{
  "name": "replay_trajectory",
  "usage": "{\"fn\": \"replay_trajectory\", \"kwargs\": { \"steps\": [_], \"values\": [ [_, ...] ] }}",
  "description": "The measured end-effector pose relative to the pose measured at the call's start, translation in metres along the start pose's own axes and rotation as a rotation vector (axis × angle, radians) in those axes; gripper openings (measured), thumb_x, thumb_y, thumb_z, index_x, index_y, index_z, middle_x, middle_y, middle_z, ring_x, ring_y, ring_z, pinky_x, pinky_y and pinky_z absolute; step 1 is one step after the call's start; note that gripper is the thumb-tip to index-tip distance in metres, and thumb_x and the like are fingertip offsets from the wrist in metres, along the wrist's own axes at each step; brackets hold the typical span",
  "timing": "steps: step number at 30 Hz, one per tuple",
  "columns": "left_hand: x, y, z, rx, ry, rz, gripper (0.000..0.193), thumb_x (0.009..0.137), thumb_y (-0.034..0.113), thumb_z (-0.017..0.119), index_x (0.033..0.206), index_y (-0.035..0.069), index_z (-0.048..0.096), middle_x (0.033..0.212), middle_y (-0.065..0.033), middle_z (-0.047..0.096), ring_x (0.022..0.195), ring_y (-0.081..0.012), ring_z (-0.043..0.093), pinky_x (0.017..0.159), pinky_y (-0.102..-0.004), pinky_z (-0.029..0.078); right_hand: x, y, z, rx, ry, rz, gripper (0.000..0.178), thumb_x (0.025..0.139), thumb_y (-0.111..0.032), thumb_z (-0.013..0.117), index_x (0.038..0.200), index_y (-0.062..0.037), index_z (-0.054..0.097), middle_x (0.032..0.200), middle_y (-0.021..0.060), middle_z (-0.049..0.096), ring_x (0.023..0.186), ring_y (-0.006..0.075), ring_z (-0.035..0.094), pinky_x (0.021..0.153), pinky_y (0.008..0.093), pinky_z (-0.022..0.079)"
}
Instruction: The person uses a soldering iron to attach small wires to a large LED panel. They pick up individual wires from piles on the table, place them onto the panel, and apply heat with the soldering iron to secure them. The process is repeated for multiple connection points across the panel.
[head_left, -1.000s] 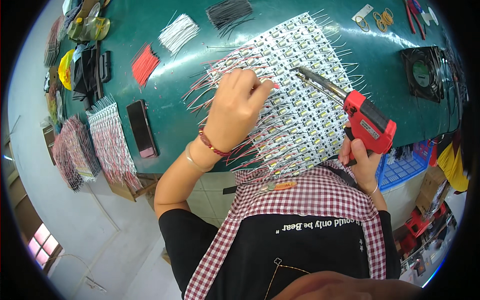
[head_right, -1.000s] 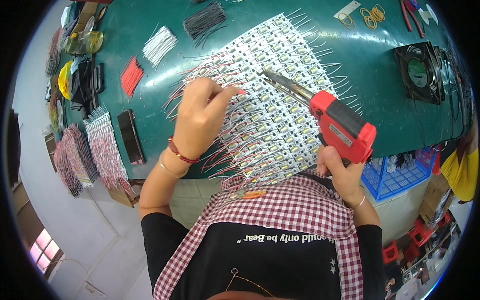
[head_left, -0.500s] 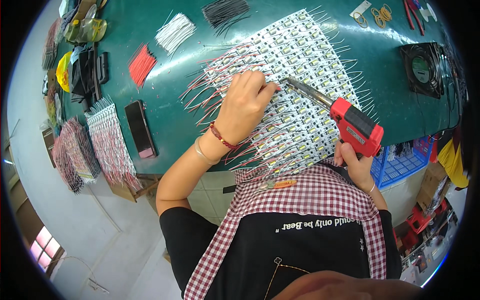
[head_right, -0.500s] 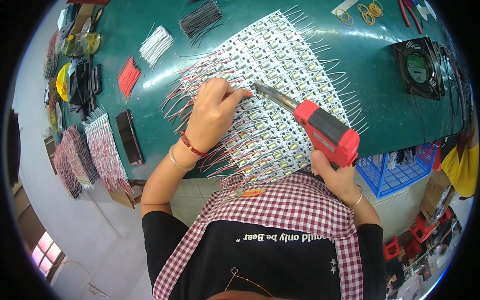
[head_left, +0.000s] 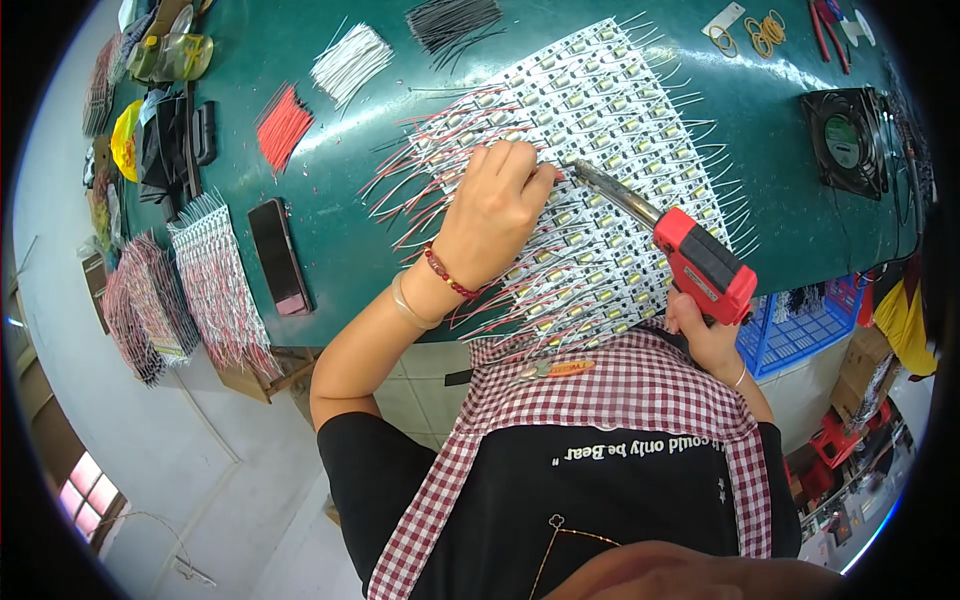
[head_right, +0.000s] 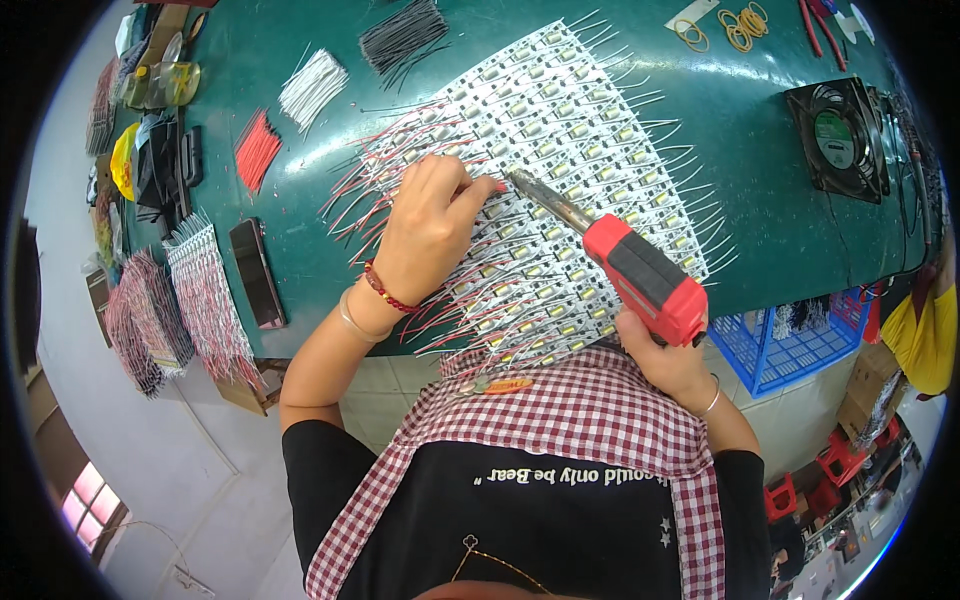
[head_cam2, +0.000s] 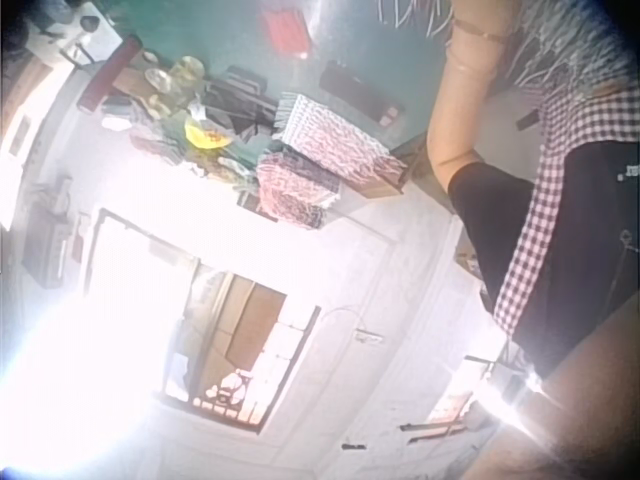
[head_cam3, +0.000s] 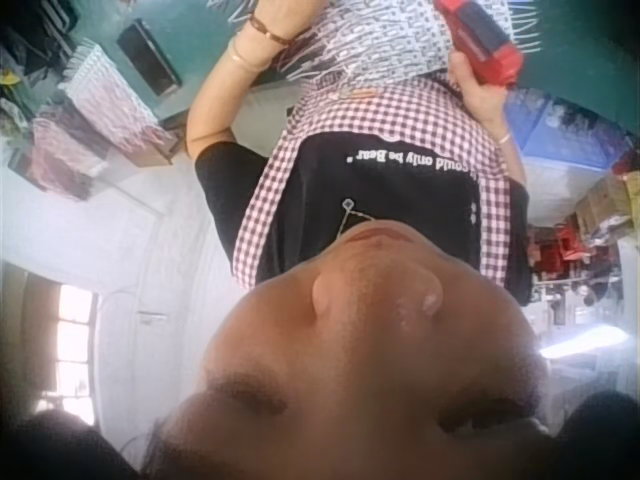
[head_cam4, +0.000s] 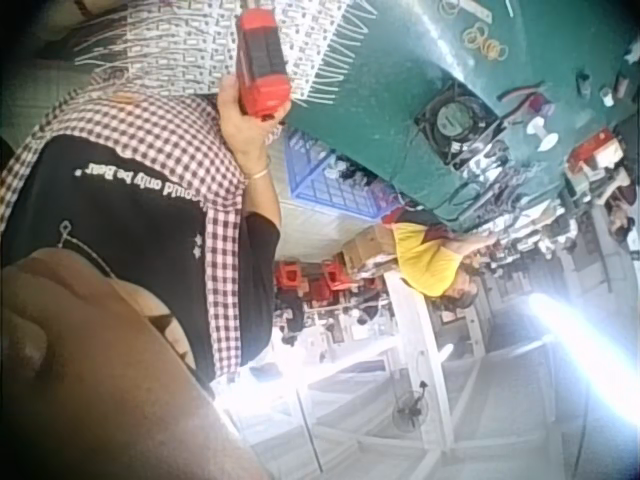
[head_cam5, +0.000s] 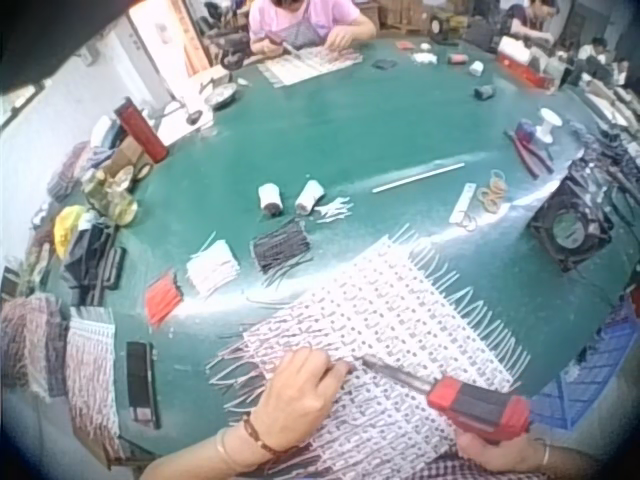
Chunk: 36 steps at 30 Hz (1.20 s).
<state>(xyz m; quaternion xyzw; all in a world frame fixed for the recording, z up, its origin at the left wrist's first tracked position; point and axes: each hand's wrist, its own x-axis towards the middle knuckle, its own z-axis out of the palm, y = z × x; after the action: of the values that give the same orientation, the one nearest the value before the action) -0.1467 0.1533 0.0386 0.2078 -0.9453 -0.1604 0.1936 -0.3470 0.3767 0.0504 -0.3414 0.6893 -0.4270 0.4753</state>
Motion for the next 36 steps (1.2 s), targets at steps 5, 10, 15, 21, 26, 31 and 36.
{"fn": "replay_trajectory", "kwargs": {
  "steps": [5,10,15,21,26,31,36],
  "values": [
    [0.002,0.0,0.002,-0.001,0.041,-0.001,0.015,0.072,0.002,0.061,0.087,0.001,0.062,0.076,-0.0069,0.043,0.073,-0.0214,0.046,0.066,-0.0329,0.038,0.002,0.002,-0.002,-0.08,-0.032,-0.038,0.021,0.08,-0.012,0.068,0.097,-0.0005,0.063,0.08,0.0028,0.063,0.066,0.0096,0.057,0.06,0.0266,0.047],
    [0.002,-0.001,0.002,0.015,0.056,0.013,0.016,0.071,0.001,0.062,0.087,0.002,0.063,0.075,-0.006,0.043,0.071,-0.0208,0.047,0.066,-0.0327,0.038,-0.002,-0.01,0.001,0.057,-0.028,-0.01,0.016,0.086,-0.011,0.062,0.098,-0.0002,0.061,0.078,0.0023,0.061,0.065,0.0098,0.056,0.059,0.0262,0.046],
    [0.003,0.0,0.002,0.041,0.044,0.021,0.015,0.072,0.002,0.063,0.087,0.002,0.064,0.075,-0.0061,0.044,0.072,-0.0211,0.047,0.066,-0.0327,0.038,0.0,-0.017,-0.001,0.15,-0.066,0.013,0.014,0.088,-0.011,0.06,0.098,-0.0005,0.06,0.076,0.0019,0.06,0.065,0.0089,0.056,0.058,0.0255,0.046],
    [0.005,0.0,-0.001,0.046,0.038,0.02,0.014,0.072,0.002,0.062,0.086,0.002,0.064,0.075,-0.0063,0.044,0.072,-0.0214,0.047,0.065,-0.0329,0.038,0.003,-0.003,0.003,-0.043,-0.053,-0.054,0.015,0.09,-0.015,0.057,0.088,0.0003,0.057,0.068,0.0041,0.056,0.059,0.0105,0.053,0.054,0.0254,0.044],
    [0.004,0.0,-0.001,0.052,0.029,0.017,0.016,0.071,0.001,0.061,0.087,0.002,0.064,0.076,-0.0067,0.045,0.073,-0.022,0.048,0.066,-0.0331,0.038,0.003,0.001,0.008,-0.14,-0.023,-0.158,0.019,0.092,-0.015,0.054,0.08,-0.0002,0.054,0.064,0.0051,0.053,0.056,0.0111,0.052,0.052,0.0253,0.043],
    [0.004,-0.001,-0.001,0.047,0.027,0.026,0.015,0.071,0.001,0.061,0.087,0.001,0.064,0.076,-0.0068,0.046,0.073,-0.022,0.048,0.066,-0.0331,0.039,-0.001,-0.008,0.006,-0.053,-0.045,-0.157,0.024,0.093,-0.019,0.053,0.081,0.0015,0.053,0.064,0.0065,0.053,0.055,0.0118,0.051,0.05,0.0256,0.042],
    [0.005,-0.001,-0.001,0.068,0.014,0.04,0.012,0.073,0.004,0.062,0.085,0.002,0.064,0.076,-0.006,0.046,0.073,-0.0213,0.048,0.065,-0.033,0.038,-0.004,-0.012,0.0,0.122,-0.072,-0.043,0.02,0.092,-0.021,0.057,0.092,-0.0007,0.059,0.074,0.0018,0.057,0.065,0.0095,0.054,0.059,0.0252,0.044]
  ]
}}
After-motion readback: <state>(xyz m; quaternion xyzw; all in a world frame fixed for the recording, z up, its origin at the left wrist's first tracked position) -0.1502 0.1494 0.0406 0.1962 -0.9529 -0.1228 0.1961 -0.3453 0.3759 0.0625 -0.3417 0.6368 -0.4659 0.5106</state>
